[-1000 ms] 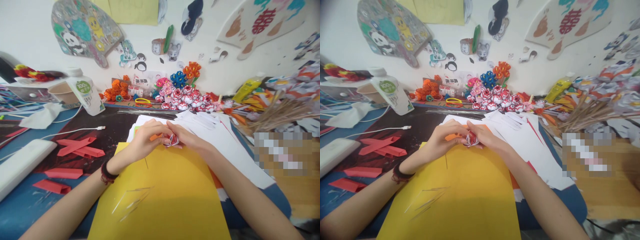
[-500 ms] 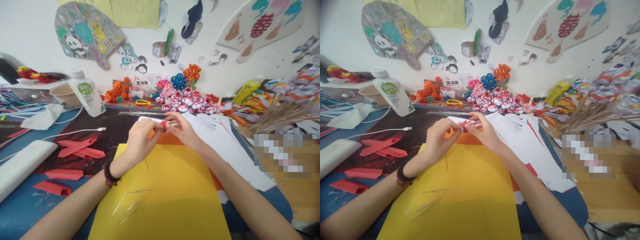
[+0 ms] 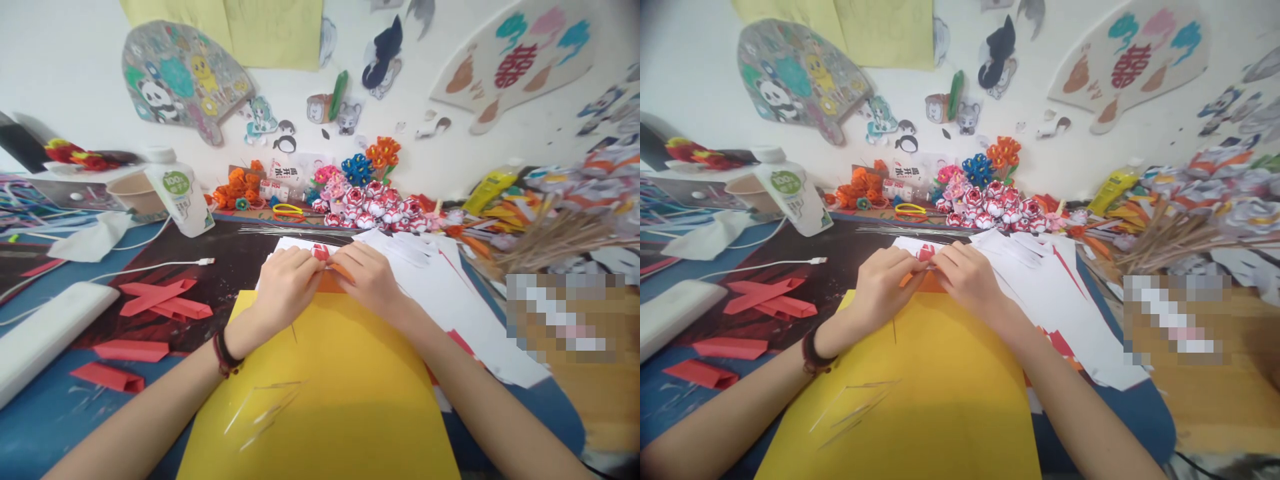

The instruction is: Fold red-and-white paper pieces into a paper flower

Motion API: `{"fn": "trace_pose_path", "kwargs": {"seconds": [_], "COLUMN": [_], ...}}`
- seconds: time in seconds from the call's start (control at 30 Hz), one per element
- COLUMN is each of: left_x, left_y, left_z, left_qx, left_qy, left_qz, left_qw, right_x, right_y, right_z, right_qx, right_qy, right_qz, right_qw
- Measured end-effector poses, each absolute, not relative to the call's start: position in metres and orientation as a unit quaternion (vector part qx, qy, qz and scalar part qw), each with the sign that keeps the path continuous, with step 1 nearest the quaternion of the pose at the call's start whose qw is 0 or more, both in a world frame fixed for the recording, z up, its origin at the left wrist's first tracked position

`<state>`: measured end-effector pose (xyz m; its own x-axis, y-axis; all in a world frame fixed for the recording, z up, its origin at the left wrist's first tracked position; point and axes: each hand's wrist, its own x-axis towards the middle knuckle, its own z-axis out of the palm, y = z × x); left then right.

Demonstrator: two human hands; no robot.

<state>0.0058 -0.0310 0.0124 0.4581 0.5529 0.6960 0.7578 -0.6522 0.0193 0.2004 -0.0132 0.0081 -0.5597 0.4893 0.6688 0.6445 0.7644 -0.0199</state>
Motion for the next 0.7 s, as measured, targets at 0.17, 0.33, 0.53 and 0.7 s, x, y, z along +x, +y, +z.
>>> {"fn": "trace_pose_path", "kwargs": {"seconds": [0.17, 0.33, 0.53, 0.7], "left_x": [0.0054, 0.0074, 0.0075, 0.008], "left_y": [-0.0296, -0.0299, -0.0281, -0.0288], "left_z": [0.0102, 0.0104, 0.007, 0.0061], "left_qx": [-0.868, -0.901, -0.928, -0.933], "left_qy": [-0.355, -0.307, -0.247, -0.259], "left_qz": [-0.287, -0.258, -0.214, -0.185], "left_qw": [0.194, 0.167, 0.179, 0.166], "right_x": [0.2029, 0.2054, 0.207, 0.2062], "right_y": [-0.0108, -0.0103, -0.0105, -0.0108], "right_z": [0.0043, 0.0049, 0.0057, 0.0037], "right_qx": [-0.302, -0.292, -0.274, -0.286], "right_qy": [-0.891, -0.907, -0.929, -0.933], "right_qz": [-0.082, -0.018, -0.011, -0.014], "right_qw": [0.329, 0.304, 0.249, 0.217]}}
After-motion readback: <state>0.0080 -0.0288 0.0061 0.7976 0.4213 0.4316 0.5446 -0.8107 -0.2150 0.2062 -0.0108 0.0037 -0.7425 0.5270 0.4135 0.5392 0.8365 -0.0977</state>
